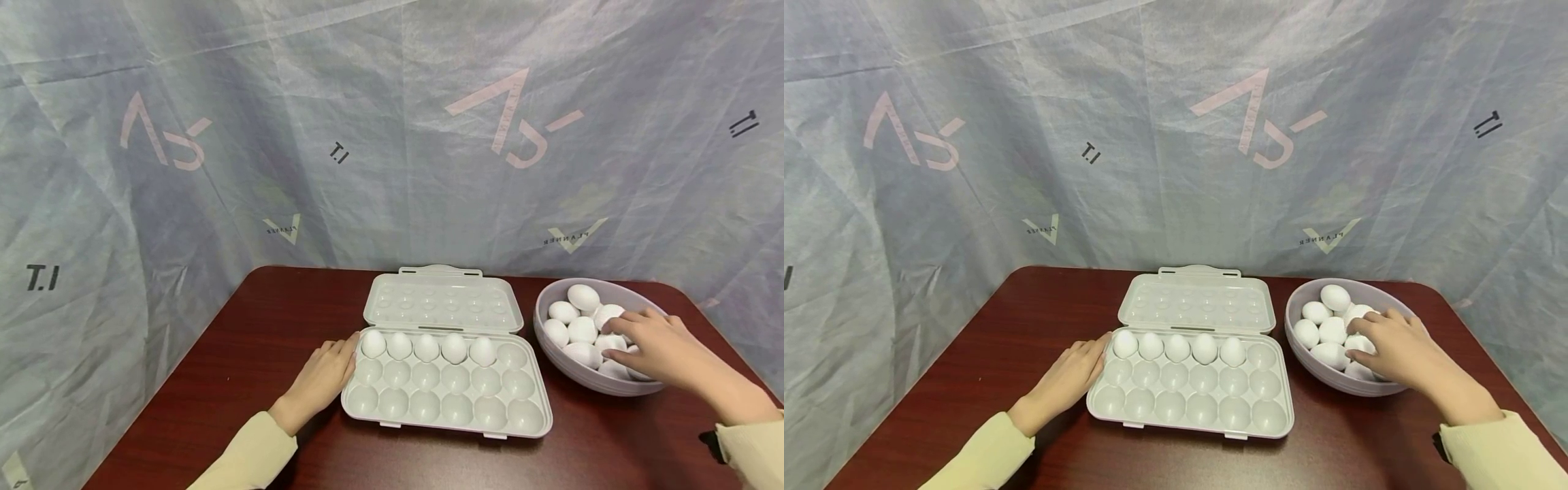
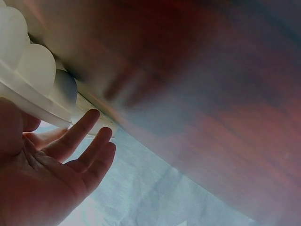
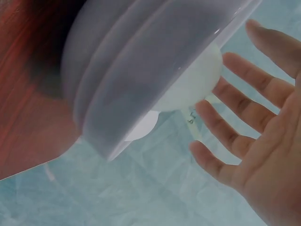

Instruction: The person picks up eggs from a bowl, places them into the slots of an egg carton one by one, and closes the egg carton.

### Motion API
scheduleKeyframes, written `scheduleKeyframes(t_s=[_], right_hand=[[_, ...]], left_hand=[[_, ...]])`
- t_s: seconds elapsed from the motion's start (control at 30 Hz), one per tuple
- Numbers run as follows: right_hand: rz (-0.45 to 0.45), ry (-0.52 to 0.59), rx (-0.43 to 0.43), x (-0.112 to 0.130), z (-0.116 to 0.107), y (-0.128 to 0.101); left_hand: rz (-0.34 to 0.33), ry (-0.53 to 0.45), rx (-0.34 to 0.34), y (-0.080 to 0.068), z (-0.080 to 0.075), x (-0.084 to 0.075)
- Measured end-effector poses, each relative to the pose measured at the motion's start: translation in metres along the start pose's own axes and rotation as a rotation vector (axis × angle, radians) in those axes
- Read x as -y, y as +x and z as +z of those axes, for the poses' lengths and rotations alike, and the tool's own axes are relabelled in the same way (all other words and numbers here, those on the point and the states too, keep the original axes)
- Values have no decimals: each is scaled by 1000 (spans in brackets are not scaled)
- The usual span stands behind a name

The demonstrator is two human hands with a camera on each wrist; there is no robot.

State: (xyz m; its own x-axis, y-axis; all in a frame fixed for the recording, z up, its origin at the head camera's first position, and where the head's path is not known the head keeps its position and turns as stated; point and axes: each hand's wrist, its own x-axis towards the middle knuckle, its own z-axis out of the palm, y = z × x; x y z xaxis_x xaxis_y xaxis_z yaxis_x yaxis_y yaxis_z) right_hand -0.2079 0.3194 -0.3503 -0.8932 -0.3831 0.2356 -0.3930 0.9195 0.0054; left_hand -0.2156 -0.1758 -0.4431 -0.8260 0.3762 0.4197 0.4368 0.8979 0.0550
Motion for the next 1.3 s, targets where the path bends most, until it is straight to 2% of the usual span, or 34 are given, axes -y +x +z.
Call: scheduleKeyframes(t_s=[0.4,0.8,1.03,1.3], right_hand=[[54,-14,120,-13,1,-12],[107,-7,178,-22,4,-15],[115,-12,180,-25,7,-16],[125,-11,132,-25,9,-16]], left_hand=[[-7,2,7,0,0,0],[-9,0,13,-1,1,0],[-2,2,5,0,0,0],[-5,-4,7,0,1,0]])
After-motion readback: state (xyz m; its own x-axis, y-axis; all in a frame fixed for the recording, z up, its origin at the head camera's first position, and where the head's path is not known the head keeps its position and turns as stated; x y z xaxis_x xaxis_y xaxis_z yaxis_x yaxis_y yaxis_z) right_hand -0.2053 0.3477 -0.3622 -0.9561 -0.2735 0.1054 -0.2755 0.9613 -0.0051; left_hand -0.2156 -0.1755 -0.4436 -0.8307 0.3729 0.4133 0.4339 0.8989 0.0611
